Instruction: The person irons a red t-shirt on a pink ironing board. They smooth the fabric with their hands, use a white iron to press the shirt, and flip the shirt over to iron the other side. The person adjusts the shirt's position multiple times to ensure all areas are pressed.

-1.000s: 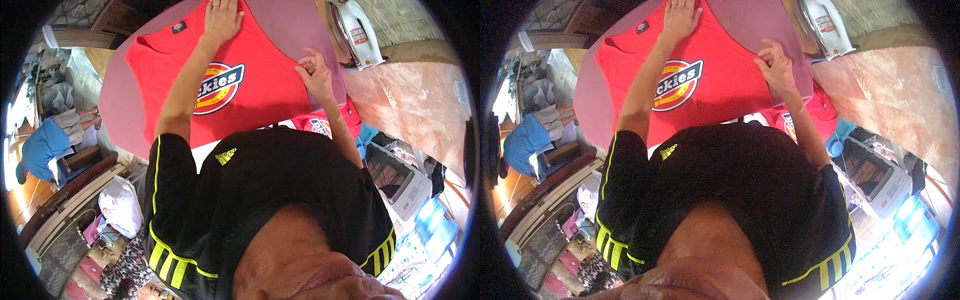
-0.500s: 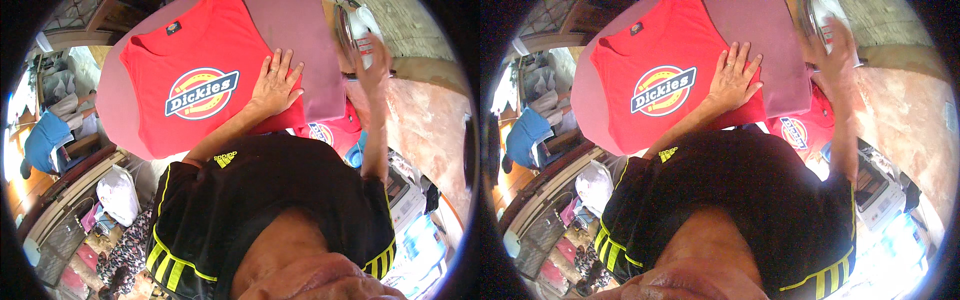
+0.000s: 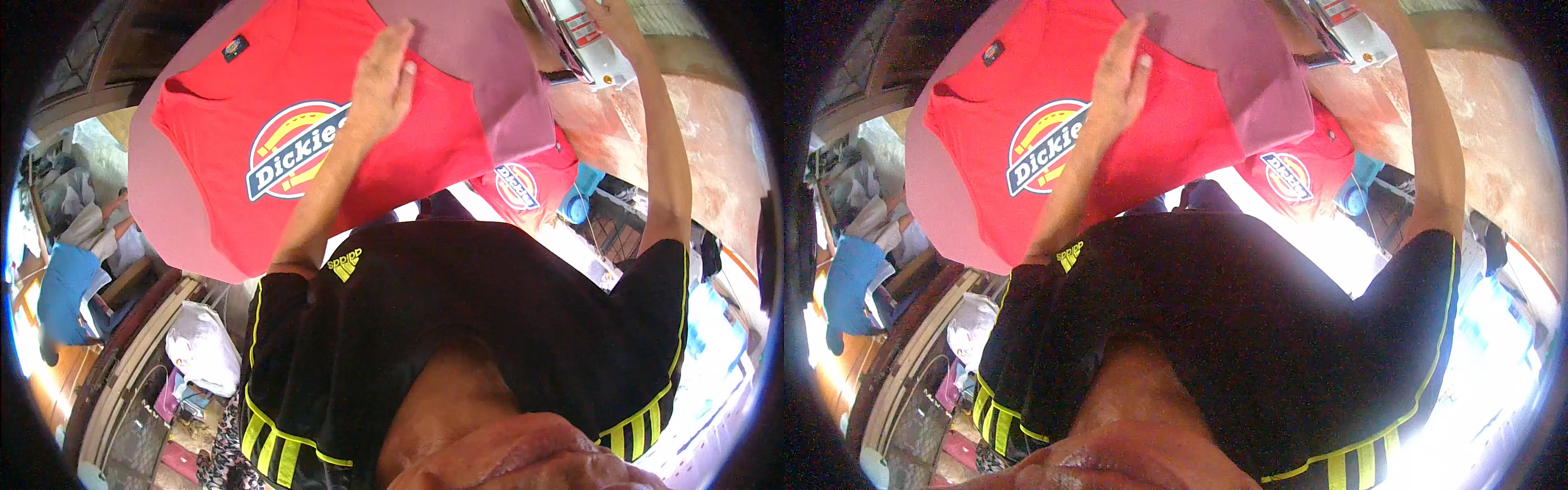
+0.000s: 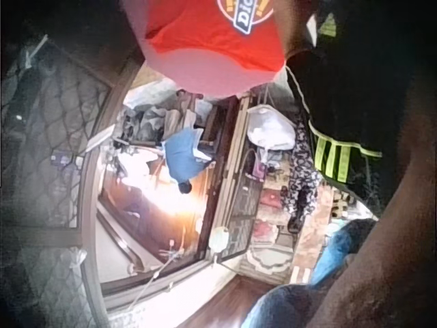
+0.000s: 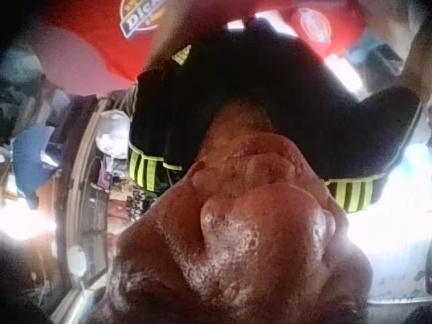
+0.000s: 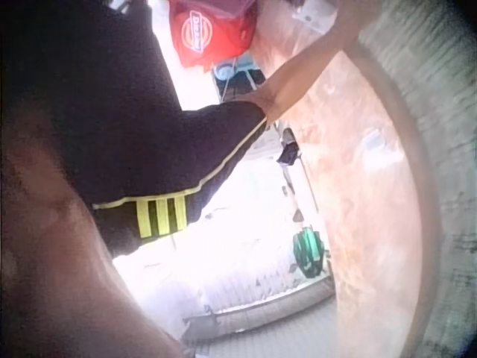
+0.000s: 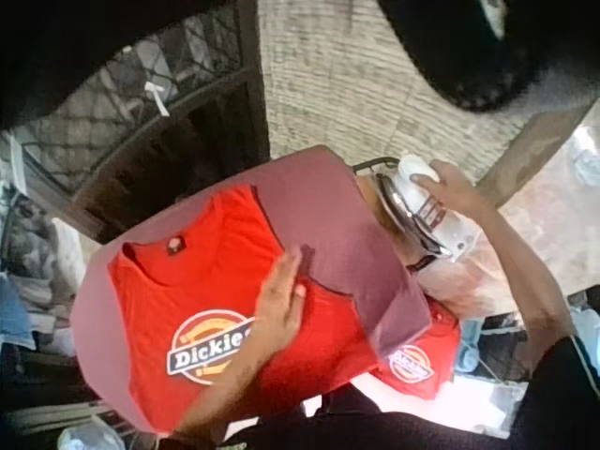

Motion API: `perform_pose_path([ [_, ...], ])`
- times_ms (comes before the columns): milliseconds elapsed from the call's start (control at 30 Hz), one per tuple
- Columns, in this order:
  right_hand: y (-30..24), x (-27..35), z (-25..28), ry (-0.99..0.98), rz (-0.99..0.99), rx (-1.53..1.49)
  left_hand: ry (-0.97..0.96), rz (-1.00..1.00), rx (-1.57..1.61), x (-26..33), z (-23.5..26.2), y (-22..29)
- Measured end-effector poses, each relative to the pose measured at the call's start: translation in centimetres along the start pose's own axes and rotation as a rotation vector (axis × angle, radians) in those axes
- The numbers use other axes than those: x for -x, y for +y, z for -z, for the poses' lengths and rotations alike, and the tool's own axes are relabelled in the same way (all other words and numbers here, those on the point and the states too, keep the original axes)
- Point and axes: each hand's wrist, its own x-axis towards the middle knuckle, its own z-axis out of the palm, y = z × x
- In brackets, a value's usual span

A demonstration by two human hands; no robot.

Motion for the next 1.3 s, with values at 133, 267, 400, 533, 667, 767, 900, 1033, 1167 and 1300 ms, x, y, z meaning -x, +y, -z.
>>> perform_pose_path([
  [133, -4.9, 5.4, 1.8, 0.094, 0.247, 0.249, -0.022, -0.085, -0.37, -3.3, 2.2, -5.7],
  [267, -6.8, 9.6, -2.2, 0.085, 0.515, 0.198, -0.074, -0.101, -0.64, -7.4, 4.2, -11.4],
  [400, -12.0, 14.7, -8.1, 0.107, 0.499, 0.026, -0.022, -0.188, -0.715, -9.7, 4.1, -14.9],
  [533, -13.7, 18.1, -12.8, 0.073, 0.294, 0.192, 0.037, -0.264, -0.658, -10.3, 4.1, -15.2],
  [667, -15.6, 15.1, -14.1, 0.139, 0.283, 0.234, 0.035, -0.237, -0.466, -12.3, 5.5, -16.8],
  [767, -17.1, 12.9, -14.9, 0.126, 0.233, 0.149, 0.091, -0.237, -0.561, -14.9, 6.4, -15.3],
  [900, -17.3, 11.2, -16.2, 0.245, 0.293, 0.261, -0.098, -0.291, -0.626, -18.0, 7.4, -14.7],
  [1033, -18.9, 9.4, -16.8, 0.361, 0.503, 0.424, -0.328, -0.301, -0.293, -21.2, 7.8, -19.6],
  [1167, -18.9, 6.7, -16.6, 0.209, 0.224, 0.37, -0.358, -0.283, -0.068, -21.5, 8.7, -18.4],
  [1300, -19.4, 3.5, -17.1, 0.314, 0.39, 0.229, -0.325, -0.346, -0.014, -21.2, 9.2, -19.7],
])
